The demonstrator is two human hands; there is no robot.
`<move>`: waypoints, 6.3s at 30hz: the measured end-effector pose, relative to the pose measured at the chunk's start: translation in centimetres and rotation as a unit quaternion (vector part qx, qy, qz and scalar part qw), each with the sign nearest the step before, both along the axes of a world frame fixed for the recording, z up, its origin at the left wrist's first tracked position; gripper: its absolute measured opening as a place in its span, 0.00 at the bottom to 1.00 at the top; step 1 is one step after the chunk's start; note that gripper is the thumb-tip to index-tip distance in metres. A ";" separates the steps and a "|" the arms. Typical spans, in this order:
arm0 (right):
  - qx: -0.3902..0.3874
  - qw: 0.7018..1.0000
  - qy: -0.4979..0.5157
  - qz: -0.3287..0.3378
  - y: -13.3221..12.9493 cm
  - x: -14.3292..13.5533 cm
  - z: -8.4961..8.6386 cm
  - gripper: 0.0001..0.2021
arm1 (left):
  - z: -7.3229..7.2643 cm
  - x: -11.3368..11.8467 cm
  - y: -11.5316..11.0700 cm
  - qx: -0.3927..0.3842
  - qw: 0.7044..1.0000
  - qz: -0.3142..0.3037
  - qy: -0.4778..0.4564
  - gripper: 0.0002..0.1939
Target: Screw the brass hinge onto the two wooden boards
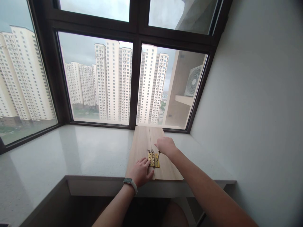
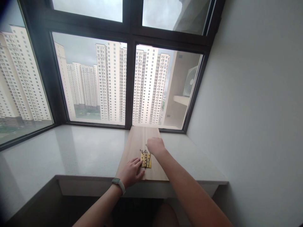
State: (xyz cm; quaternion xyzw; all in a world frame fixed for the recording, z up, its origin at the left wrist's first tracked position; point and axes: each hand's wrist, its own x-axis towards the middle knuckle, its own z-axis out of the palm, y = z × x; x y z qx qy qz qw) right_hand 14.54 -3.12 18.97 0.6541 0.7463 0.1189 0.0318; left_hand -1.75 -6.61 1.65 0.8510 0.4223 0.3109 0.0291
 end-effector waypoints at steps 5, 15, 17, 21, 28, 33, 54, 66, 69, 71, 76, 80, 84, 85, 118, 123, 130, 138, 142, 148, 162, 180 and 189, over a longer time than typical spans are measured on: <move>-0.014 0.998 -0.023 0.065 -0.3 0.4 0.3 0.20 | 0.1 -0.1 -0.1 -0.004 1.000 0.000 0.005 0.23; -0.006 0.996 -0.029 0.080 -0.7 0.3 0.6 0.17 | 0.3 0.0 -0.2 -0.005 1.000 0.000 0.004 0.23; -0.009 0.996 -0.029 0.079 -0.8 0.3 0.7 0.17 | 0.3 0.0 -0.2 -0.004 1.000 0.000 0.003 0.23; -0.040 0.999 0.002 0.007 -0.5 0.2 0.6 0.26 | 0.4 -0.1 -0.3 -0.003 1.000 -0.004 0.002 0.22; -0.034 0.997 0.036 -0.057 0.4 0.5 0.2 0.24 | 0.3 -0.1 -0.3 -0.003 1.000 0.000 0.004 0.23; -0.014 1.000 0.003 -0.004 0.1 0.8 0.2 0.20 | 0.3 -0.1 -0.4 -0.003 1.000 -0.002 0.002 0.23; -0.033 0.997 -0.016 0.067 -0.9 0.5 0.9 0.21 | 0.5 -0.1 -0.3 -0.005 1.000 -0.003 -0.002 0.21; 0.005 1.000 0.001 -0.005 -0.7 0.1 0.4 0.20 | 0.5 0.1 -0.3 -0.009 1.000 -0.002 -0.001 0.22; -0.001 1.000 -0.004 0.007 -0.8 0.1 0.4 0.19 | 0.4 0.1 -0.3 -0.010 1.000 -0.001 -0.002 0.22; -0.001 1.000 -0.004 0.006 -0.7 0.1 0.4 0.20 | 0.4 0.0 -0.3 -0.011 1.000 -0.003 -0.003 0.22; 0.004 1.000 -0.008 0.021 -0.8 0.4 0.4 0.19 | 0.3 -0.1 -0.2 -0.008 1.000 -0.002 -0.003 0.22; -0.007 0.999 -0.015 0.032 -1.0 0.5 0.7 0.16 | 0.4 -0.1 -0.2 -0.005 1.000 -0.005 -0.003 0.22; -0.037 0.999 -0.004 0.025 -1.2 0.4 0.9 0.16 | 0.6 -0.1 -0.3 -0.005 1.000 -0.004 -0.001 0.22; -0.043 0.999 -0.001 0.019 -1.2 0.3 0.9 0.18 | 0.6 -0.1 -0.4 -0.005 1.000 -0.004 0.000 0.22; -0.046 0.999 0.004 0.027 -0.9 0.9 0.7 0.19 | 0.3 -0.2 -0.4 0.002 1.000 -0.006 0.000 0.22; -0.054 0.997 0.031 -0.044 -0.5 0.6 0.5 0.28 | 0.0 -0.3 -0.2 0.013 1.000 -0.003 0.001 0.22; -0.029 0.997 0.023 -0.069 -0.3 0.6 0.1 0.23 | -0.8 -0.1 0.1 0.042 0.999 0.000 0.021 0.23; -0.001 1.000 -0.001 -0.031 -0.5 0.4 -0.3 0.20 | -1.2 0.0 0.1 0.070 0.996 -0.005 0.045 0.25; -0.009 1.000 -0.022 0.019 -0.9 0.1 0.0 0.19 | -1.3 0.0 0.0 0.086 0.995 -0.011 0.045 0.25; -0.010 0.998 -0.031 0.046 -1.1 0.1 0.1 0.17 | -1.8 0.0 0.2 0.096 0.994 -0.013 0.043 0.25; -0.060 0.998 0.011 0.005 -1.1 -0.1 0.6 0.26 | -1.4 -0.2 0.0 0.081 0.995 -0.017 0.059 0.24; -0.031 0.999 -0.006 -0.030 -0.7 -0.6 0.0 0.22 | -1.6 -0.2 0.1 0.078 0.994 -0.019 0.067 0.23; -0.070 0.997 0.008 0.027 -0.4 0.1 0.2 0.16 | -1.3 -0.2 0.0 0.068 0.996 -0.024 0.057 0.22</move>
